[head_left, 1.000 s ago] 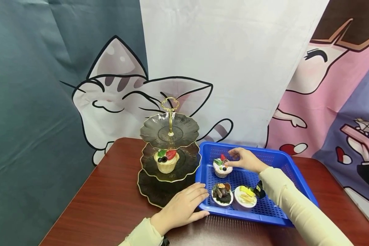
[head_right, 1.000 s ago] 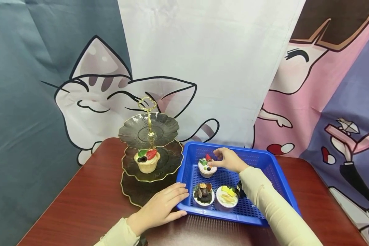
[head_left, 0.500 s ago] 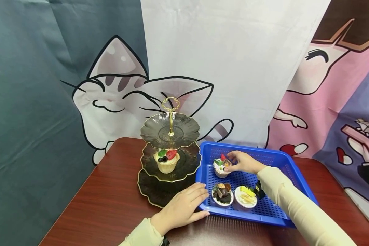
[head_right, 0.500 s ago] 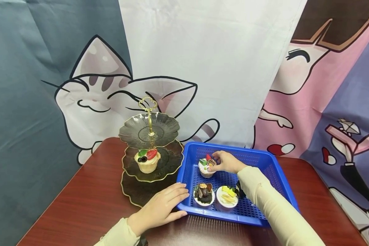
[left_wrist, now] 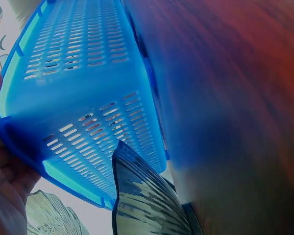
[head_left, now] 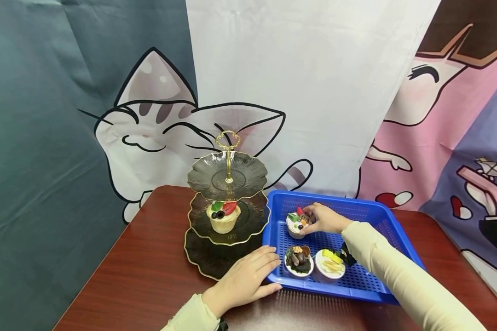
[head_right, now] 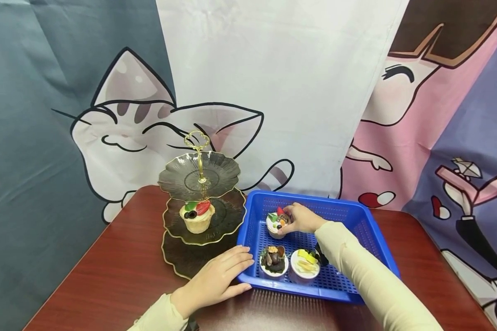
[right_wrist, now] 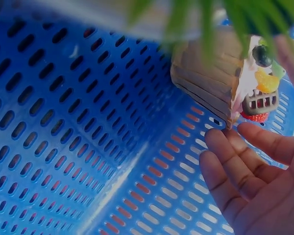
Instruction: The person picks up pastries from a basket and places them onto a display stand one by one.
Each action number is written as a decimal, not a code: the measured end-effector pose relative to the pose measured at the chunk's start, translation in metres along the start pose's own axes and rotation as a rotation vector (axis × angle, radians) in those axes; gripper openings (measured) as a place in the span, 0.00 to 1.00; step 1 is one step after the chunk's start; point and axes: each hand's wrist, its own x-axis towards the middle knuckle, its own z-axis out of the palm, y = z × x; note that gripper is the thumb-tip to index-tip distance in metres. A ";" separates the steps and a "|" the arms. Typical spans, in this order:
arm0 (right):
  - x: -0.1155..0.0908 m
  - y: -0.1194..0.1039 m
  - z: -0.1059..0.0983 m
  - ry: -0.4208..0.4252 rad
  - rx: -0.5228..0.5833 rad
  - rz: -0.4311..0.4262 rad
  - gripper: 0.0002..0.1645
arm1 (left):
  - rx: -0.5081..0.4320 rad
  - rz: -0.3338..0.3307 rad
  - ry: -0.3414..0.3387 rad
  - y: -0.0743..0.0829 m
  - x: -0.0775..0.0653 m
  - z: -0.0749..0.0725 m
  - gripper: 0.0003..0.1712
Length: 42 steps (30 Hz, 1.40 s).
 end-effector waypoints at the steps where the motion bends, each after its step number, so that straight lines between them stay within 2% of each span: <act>1: 0.001 0.000 0.000 -0.001 -0.012 -0.004 0.48 | -0.001 -0.001 -0.001 0.000 0.000 0.000 0.27; 9: 0.004 -0.002 0.005 0.005 -0.088 0.006 0.48 | -0.011 -0.002 -0.006 -0.001 -0.001 0.000 0.27; 14: 0.006 -0.002 0.008 0.013 -0.102 0.005 0.38 | 0.000 0.000 -0.004 -0.001 -0.001 0.000 0.27; 19: 0.005 0.000 0.012 0.002 -0.045 0.013 0.30 | 0.001 0.007 0.007 0.000 -0.001 0.000 0.27; 27: 0.003 0.002 0.014 0.025 -0.006 0.011 0.32 | 0.002 0.009 0.010 0.000 0.000 0.002 0.26; 34: 0.005 0.006 0.015 0.040 0.004 -0.001 0.33 | 0.023 0.038 0.045 -0.001 0.000 0.003 0.26; 42: 0.004 0.010 0.017 0.047 0.035 0.032 0.35 | 0.010 0.028 0.028 -0.001 0.000 0.003 0.26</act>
